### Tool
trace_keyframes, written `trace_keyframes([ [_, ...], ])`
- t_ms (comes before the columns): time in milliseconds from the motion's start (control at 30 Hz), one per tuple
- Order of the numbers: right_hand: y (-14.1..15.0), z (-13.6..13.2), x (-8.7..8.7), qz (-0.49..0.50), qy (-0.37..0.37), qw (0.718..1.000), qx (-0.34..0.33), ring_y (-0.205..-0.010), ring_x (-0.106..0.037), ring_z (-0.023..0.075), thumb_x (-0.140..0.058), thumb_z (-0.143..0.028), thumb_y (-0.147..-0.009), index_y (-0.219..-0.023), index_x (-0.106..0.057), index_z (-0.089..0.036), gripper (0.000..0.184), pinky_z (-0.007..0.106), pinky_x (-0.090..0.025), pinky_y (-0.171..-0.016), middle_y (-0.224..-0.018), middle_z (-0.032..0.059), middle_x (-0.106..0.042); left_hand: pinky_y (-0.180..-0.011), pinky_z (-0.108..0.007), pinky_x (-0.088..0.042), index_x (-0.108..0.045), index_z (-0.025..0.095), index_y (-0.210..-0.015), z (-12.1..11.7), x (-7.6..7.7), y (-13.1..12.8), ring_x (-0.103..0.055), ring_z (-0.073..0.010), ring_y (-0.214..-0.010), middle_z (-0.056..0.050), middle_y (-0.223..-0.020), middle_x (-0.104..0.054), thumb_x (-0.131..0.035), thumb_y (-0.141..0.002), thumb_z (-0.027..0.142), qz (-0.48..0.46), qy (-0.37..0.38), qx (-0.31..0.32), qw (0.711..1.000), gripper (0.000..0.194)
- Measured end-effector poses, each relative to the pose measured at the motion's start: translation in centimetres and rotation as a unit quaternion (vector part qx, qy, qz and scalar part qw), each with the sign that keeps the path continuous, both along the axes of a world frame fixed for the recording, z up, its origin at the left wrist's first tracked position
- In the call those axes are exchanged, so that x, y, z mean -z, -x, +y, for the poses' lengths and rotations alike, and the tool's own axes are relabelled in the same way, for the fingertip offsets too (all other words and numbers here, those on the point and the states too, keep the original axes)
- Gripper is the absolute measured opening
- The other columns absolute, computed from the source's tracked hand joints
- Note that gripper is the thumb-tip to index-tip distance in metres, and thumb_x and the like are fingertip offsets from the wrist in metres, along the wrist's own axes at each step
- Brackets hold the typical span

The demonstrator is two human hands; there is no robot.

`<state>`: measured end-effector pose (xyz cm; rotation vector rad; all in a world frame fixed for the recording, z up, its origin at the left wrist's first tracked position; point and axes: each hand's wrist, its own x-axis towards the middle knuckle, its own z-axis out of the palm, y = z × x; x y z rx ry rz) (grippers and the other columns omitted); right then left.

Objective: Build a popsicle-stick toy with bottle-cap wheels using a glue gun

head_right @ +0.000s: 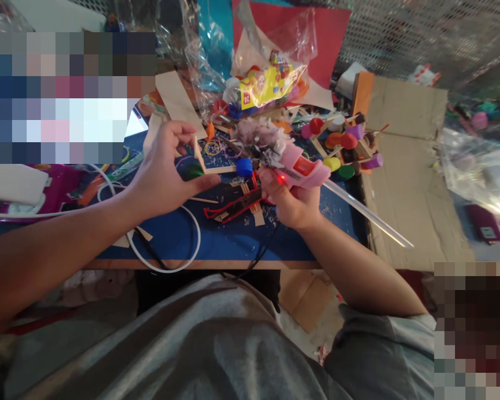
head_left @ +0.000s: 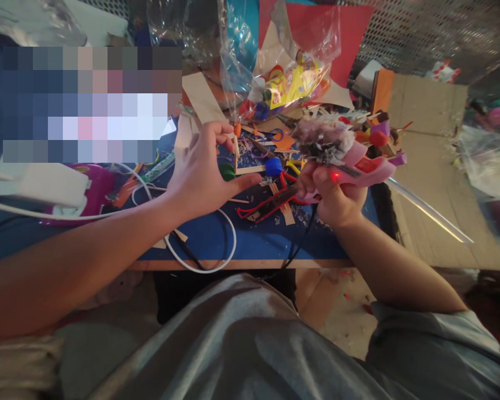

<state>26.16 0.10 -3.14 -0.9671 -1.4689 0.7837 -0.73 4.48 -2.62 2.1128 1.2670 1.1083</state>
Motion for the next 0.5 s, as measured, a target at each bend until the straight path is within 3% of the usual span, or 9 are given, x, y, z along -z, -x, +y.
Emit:
trace_keyframes([
  [67, 0.6, 0.0, -0.6, 0.048, -0.009, 0.999, 0.005, -0.05, -0.057, 0.015, -0.084, -0.072, -0.094, -0.079, -0.071, -0.026, 0.05, 0.034, -0.045, -0.044, -0.061, -0.0019, -0.057, -0.12, -0.057, -0.044, -0.052, 0.03, -0.148, -0.3, -0.2, 0.2, -0.064, -0.0372, -0.132, -0.008, -0.127, -0.07, -0.104, -0.074, 0.051, 0.081, 0.055, -0.012, 0.995, 0.093],
  [167, 0.9, 0.2, -1.0, 0.078, 0.009, 0.997, 0.007, -0.049, -0.059, 0.0162, -0.089, -0.07, -0.09, -0.078, -0.071, -0.027, 0.048, 0.035, -0.046, -0.043, -0.06, -0.0024, -0.059, -0.128, -0.064, -0.035, -0.055, 0.028, -0.149, -0.2, -0.8, 0.3, -0.062, -0.041, -0.137, -0.008, -0.124, -0.074, -0.099, -0.076, 0.031, 0.125, 0.102, 0.002, 0.987, 0.085],
  [300, 0.7, 0.3, -0.8, 0.096, 0.013, 0.995, -0.001, -0.048, -0.058, 0.0164, -0.089, -0.067, -0.091, -0.078, -0.071, -0.027, 0.046, 0.035, -0.046, -0.042, -0.059, -0.0025, -0.057, -0.129, -0.066, -0.031, -0.061, 0.025, -0.14, 0.1, -1.5, 0.2, -0.059, -0.0435, -0.139, -0.01, -0.121, -0.077, -0.089, -0.083, 0.024, 0.124, 0.115, 0.021, 0.985, 0.063],
  [500, 1.1, 0.5, -1.0, 0.118, 0.009, 0.992, -0.032, -0.048, -0.054, 0.0147, -0.089, -0.067, -0.09, -0.088, -0.073, -0.028, 0.041, 0.034, -0.05, -0.042, -0.064, -0.0033, -0.058, -0.129, -0.067, -0.031, -0.067, 0.025, -0.123, 0.1, -1.4, 0.2, -0.06, -0.0426, -0.135, -0.011, -0.122, -0.075, -0.088, -0.083, 0.024, 0.117, 0.118, 0.028, 0.986, 0.045],
])
